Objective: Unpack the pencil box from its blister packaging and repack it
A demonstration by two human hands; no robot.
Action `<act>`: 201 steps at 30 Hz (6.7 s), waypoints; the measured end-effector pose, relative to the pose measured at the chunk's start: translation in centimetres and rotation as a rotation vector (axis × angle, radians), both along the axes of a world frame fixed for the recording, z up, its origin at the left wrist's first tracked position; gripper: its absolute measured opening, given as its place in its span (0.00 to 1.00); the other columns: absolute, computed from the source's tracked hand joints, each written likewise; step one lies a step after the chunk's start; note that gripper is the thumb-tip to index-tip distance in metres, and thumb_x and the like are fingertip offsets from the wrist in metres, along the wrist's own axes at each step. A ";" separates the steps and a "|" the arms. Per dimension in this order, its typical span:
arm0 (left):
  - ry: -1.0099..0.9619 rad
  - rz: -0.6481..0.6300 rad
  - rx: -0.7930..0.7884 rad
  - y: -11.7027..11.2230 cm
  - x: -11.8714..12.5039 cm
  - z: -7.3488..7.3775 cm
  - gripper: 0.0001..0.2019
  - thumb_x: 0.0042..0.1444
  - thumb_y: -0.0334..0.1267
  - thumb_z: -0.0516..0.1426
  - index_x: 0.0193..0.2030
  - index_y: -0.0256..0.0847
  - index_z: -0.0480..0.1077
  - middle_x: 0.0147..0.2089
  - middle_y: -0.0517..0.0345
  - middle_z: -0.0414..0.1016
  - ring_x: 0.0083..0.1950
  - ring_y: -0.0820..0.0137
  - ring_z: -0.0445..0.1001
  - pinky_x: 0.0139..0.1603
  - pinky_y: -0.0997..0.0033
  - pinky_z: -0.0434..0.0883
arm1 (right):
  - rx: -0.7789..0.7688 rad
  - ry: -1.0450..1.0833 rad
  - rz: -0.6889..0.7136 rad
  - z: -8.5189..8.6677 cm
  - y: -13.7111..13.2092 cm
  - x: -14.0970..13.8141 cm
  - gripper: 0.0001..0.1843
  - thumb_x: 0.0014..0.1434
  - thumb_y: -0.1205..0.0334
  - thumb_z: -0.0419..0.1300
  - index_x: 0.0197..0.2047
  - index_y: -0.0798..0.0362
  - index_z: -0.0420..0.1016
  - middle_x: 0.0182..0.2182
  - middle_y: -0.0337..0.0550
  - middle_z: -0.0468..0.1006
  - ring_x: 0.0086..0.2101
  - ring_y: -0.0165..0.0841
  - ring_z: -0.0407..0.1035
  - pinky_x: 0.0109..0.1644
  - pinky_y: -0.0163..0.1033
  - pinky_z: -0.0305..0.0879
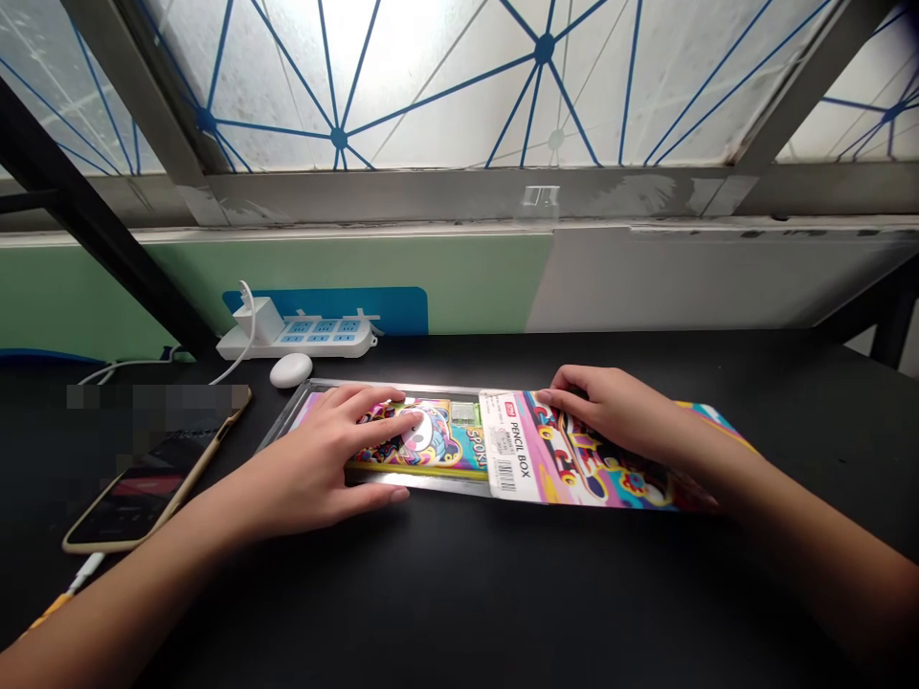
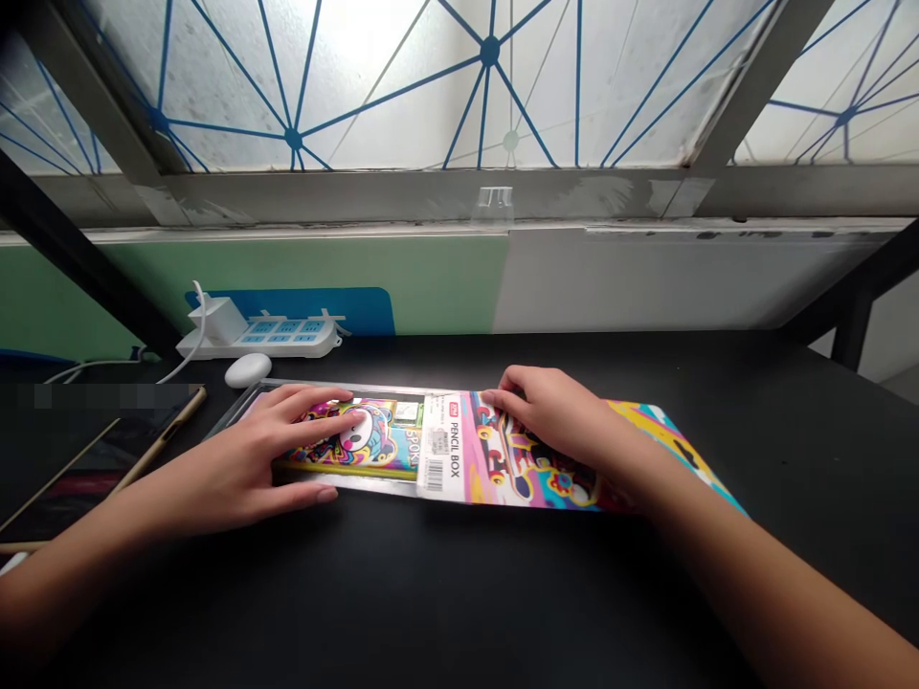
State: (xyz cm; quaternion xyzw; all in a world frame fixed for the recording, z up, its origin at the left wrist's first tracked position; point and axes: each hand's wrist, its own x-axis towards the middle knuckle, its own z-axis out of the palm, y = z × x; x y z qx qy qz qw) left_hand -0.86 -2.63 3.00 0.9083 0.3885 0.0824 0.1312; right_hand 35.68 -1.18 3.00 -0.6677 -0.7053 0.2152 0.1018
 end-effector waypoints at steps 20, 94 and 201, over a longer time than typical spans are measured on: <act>-1.330 0.361 -0.113 1.7 0.3 -0.6 0.17 0.68 0.51 0.52 0.43 0.50 0.81 0.59 0.53 0.76 0.70 0.51 0.64 0.68 0.48 0.64 | -0.169 0.135 0.129 0.5 -0.2 0.4 0.22 0.57 0.36 0.63 0.41 0.46 0.75 0.34 0.39 0.81 0.35 0.39 0.73 0.34 0.39 0.66; -1.443 0.702 -0.618 1.8 1.7 -2.1 0.24 0.47 0.20 0.53 0.51 0.44 0.70 0.59 0.50 0.78 0.66 0.58 0.72 0.69 0.49 0.66 | 0.033 0.562 -0.109 -2.3 -1.1 -2.1 0.25 0.62 0.33 0.59 0.49 0.44 0.76 0.49 0.46 0.82 0.48 0.49 0.78 0.45 0.49 0.78; -0.149 -0.196 0.124 -0.2 0.3 0.0 0.15 0.65 0.42 0.62 0.57 0.56 0.80 0.75 0.43 0.61 0.68 0.47 0.67 0.62 0.46 0.67 | 0.321 0.181 0.418 -2.7 -2.7 -2.6 0.40 0.53 0.42 0.72 0.65 0.44 0.67 0.61 0.53 0.72 0.58 0.52 0.71 0.59 0.55 0.72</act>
